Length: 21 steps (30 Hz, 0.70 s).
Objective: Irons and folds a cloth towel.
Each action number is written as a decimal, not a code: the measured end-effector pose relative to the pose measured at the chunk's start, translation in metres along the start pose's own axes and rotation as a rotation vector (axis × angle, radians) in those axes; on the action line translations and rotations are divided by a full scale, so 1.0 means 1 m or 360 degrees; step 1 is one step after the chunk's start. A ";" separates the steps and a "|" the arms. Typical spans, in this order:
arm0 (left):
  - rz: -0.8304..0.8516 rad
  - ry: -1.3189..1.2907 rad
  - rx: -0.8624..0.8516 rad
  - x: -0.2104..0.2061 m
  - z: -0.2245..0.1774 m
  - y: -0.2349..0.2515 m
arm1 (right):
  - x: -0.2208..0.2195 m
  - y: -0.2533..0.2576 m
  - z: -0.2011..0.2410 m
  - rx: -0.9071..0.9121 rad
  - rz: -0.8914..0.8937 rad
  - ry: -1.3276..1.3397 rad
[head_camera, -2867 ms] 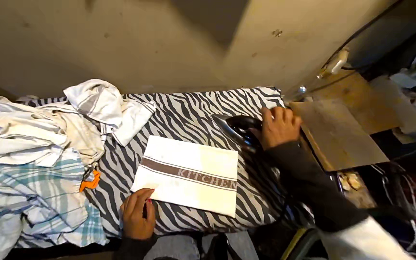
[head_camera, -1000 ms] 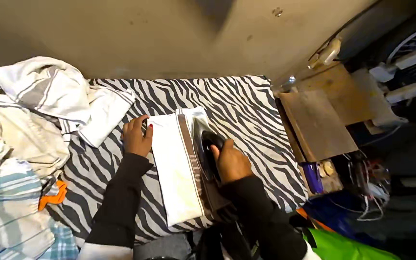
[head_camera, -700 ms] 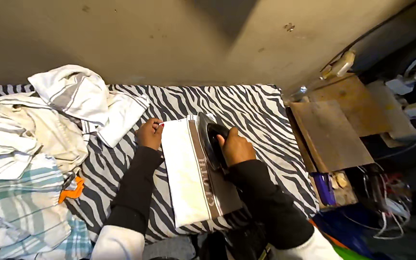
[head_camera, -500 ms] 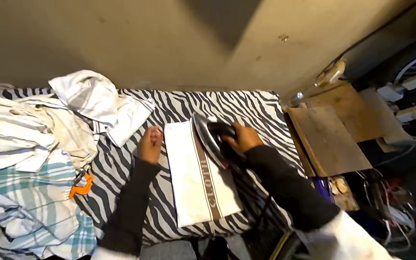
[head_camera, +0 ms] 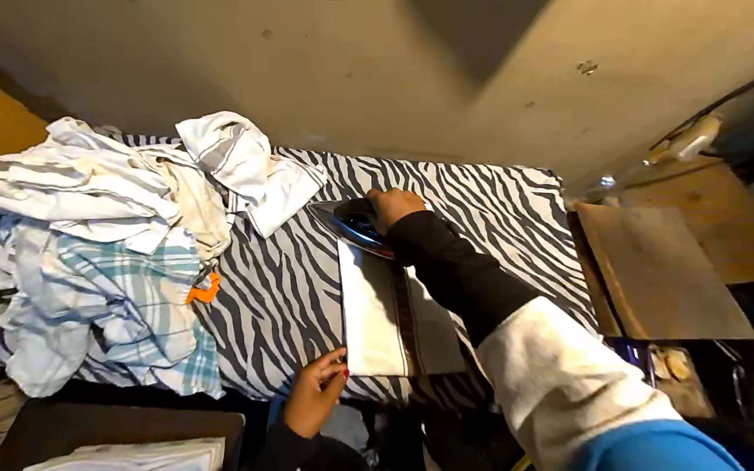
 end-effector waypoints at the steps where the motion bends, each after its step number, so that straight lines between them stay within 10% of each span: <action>1: 0.0018 0.0002 0.0029 0.000 0.001 -0.001 | -0.001 -0.002 0.000 -0.0016 0.0008 0.0017; 8: -0.0022 -0.0038 -0.0108 0.013 0.012 -0.021 | -0.032 -0.150 -0.009 0.0104 0.0316 0.0083; 12: -0.0311 0.0050 -0.0592 0.049 -0.010 -0.039 | -0.049 -0.237 -0.024 0.0392 -0.0105 0.0152; 21: -0.0598 0.0149 -0.1258 0.047 -0.090 -0.044 | -0.055 -0.238 -0.006 0.0628 -0.0057 0.0234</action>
Point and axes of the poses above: each hand's wrist, its own y-axis towards the middle knuckle, its own x-axis out of the back of the hand, z = x × y, the point moved 5 cm from there along y, towards the middle knuckle, and after that the axes turned 15 degrees about -z, right-handed, at the moved point
